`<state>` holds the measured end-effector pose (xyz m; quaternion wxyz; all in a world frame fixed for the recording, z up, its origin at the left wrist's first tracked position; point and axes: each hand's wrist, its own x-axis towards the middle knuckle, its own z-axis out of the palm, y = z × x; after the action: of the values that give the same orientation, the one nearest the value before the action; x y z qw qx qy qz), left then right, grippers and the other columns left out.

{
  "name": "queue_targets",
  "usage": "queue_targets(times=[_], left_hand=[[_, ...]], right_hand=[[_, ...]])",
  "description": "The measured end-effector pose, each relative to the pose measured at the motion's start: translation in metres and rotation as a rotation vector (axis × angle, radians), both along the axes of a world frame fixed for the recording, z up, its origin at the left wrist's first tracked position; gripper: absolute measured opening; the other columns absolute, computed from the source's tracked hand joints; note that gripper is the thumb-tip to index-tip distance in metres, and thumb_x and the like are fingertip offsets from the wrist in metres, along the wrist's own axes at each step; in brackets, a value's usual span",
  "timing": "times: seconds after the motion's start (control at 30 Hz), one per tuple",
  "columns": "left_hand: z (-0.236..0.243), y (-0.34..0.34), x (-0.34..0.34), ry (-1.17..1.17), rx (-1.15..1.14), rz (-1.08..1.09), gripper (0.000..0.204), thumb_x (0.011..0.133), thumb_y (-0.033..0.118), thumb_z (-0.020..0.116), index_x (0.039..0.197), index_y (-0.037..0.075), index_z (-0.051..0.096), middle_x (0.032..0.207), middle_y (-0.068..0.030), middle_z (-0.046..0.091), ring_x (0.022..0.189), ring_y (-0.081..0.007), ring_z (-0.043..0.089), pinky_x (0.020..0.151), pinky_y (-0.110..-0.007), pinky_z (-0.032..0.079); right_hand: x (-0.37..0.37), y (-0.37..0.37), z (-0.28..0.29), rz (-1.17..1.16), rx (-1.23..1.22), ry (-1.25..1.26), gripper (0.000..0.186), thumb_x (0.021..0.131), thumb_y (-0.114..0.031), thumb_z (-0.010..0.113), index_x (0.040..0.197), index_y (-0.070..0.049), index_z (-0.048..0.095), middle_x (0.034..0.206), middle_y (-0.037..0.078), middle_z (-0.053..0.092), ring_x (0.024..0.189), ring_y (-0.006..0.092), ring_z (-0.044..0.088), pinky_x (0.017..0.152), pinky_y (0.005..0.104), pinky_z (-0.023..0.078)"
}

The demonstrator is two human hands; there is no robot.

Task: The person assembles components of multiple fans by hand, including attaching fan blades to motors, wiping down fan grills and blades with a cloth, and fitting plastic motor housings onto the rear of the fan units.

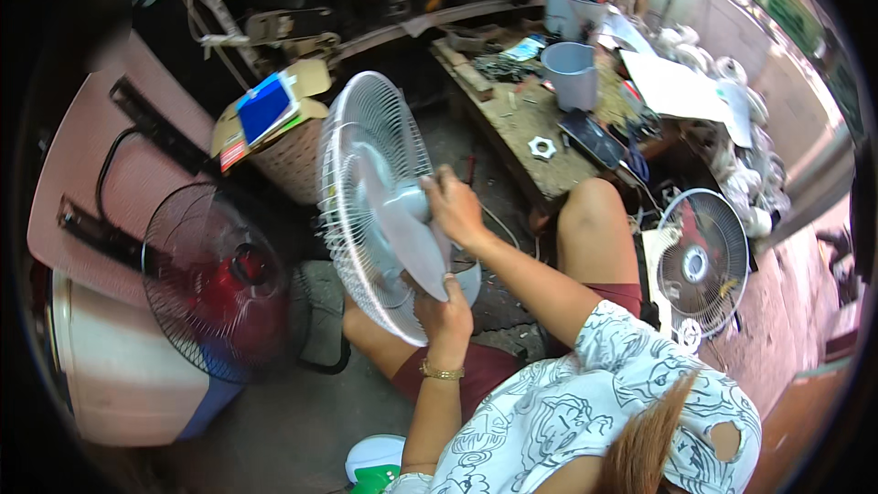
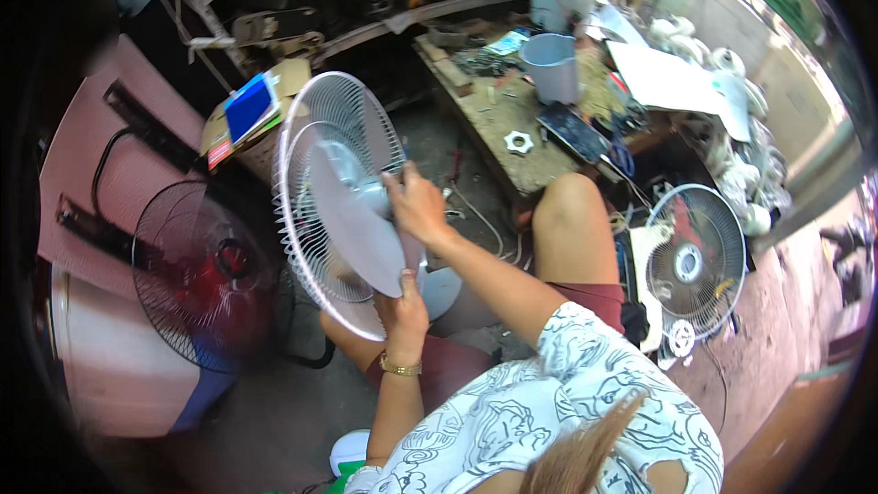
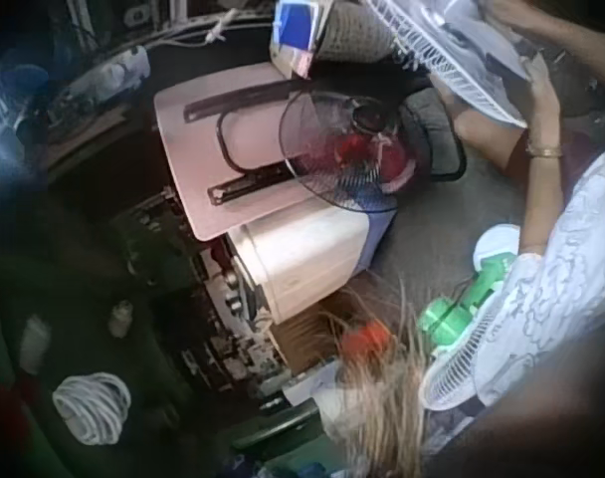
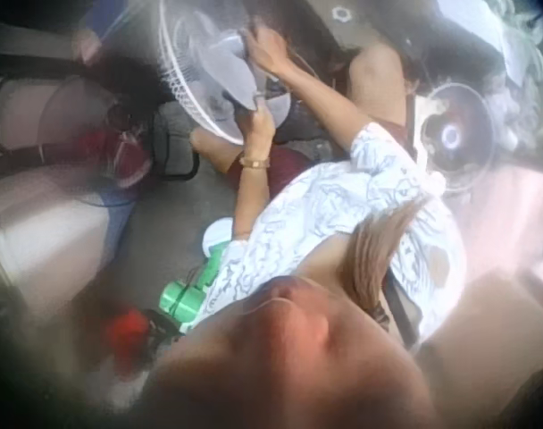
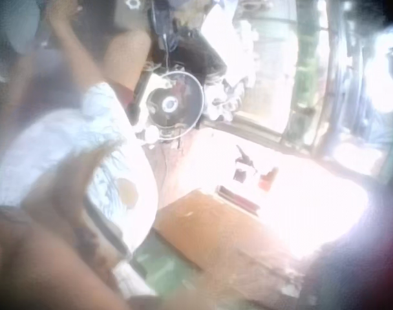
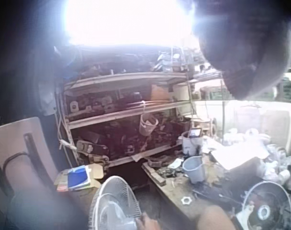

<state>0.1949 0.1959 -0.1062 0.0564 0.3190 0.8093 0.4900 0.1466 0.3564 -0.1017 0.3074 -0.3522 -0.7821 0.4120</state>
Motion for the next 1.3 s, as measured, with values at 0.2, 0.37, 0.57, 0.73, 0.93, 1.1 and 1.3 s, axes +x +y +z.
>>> queue_targets(times=[0.2,0.37,0.57,0.73,0.93,1.1,1.3], left_hand=[[0.001,0.001,0.018,0.094,-0.047,0.048,0.033,0.091,0.021,0.048,0.087,-0.007,0.064,0.094,-0.028,0.065,0.091,-0.0484,0.056,0.083,-0.055,0.039],[0.02,-0.004,0.01,-0.026,-0.111,-0.024,0.034,0.089,0.02,0.043,0.078,-0.004,0.065,0.082,-0.0233,0.065,0.083,-0.041,0.058,0.078,-0.051,0.041],[0.002,-0.005,0.007,0.118,-0.068,-0.013,0.03,0.087,0.017,0.046,0.075,-0.003,0.065,0.08,-0.0225,0.064,0.074,-0.0406,0.057,0.075,-0.051,0.041],[0.017,-0.014,0.007,-0.482,-0.002,0.056,0.033,0.098,0.021,0.044,0.085,0.0,0.067,0.082,-0.0079,0.067,0.077,-0.0177,0.061,0.059,-0.038,0.044],[0.03,-0.056,0.052,-0.667,0.427,-0.125,0.051,0.091,0.001,0.057,0.135,-0.001,0.034,0.118,-0.0149,0.055,0.099,-0.0189,0.062,0.061,-0.025,0.056],[-0.004,-0.111,0.076,0.049,0.299,0.308,0.06,0.089,0.013,0.066,0.137,0.005,0.032,0.134,-0.0139,0.041,0.117,-0.0222,0.05,0.089,-0.034,0.052],[-0.022,-0.079,0.022,-0.39,0.668,0.455,0.057,0.081,0.013,0.065,0.132,0.001,0.042,0.128,-0.0132,0.049,0.117,-0.0255,0.051,0.1,-0.04,0.043]], right_hand=[[-0.004,-0.005,-0.017,-0.068,0.258,0.338,0.015,0.087,-0.022,0.056,0.093,-0.008,0.058,0.06,0.018,0.057,0.058,0.0398,0.06,0.053,0.0509,0.045],[-0.005,0.017,-0.031,0.106,0.475,0.459,0.011,0.081,-0.019,0.057,0.084,-0.008,0.057,0.057,0.014,0.056,0.054,0.0346,0.059,0.05,0.0449,0.045],[-0.004,0.031,-0.034,0.208,0.537,0.521,0.012,0.078,-0.018,0.058,0.077,-0.007,0.054,0.056,0.012,0.055,0.052,0.0324,0.058,0.049,0.0423,0.046],[-0.002,0.032,-0.029,0.371,0.39,0.429,0.021,0.085,-0.027,0.06,0.085,-0.007,0.054,0.064,0.014,0.059,0.061,0.0352,0.061,0.056,0.044,0.048],[-0.057,0.121,0.006,0.115,-0.141,0.495,0.042,0.096,-0.039,0.049,0.115,-0.002,0.051,0.105,0.021,0.063,0.104,0.0339,0.059,0.091,0.0423,0.044],[-0.13,0.153,0.001,0.312,-0.326,0.502,0.057,0.098,-0.048,0.044,0.134,-0.004,0.05,0.123,0.019,0.06,0.11,0.0292,0.058,0.097,0.0376,0.043],[-0.119,0.161,-0.02,0.536,-0.807,0.598,0.055,0.098,-0.05,0.046,0.118,-0.001,0.061,0.105,0.009,0.068,0.094,0.0179,0.063,0.091,0.029,0.045]])
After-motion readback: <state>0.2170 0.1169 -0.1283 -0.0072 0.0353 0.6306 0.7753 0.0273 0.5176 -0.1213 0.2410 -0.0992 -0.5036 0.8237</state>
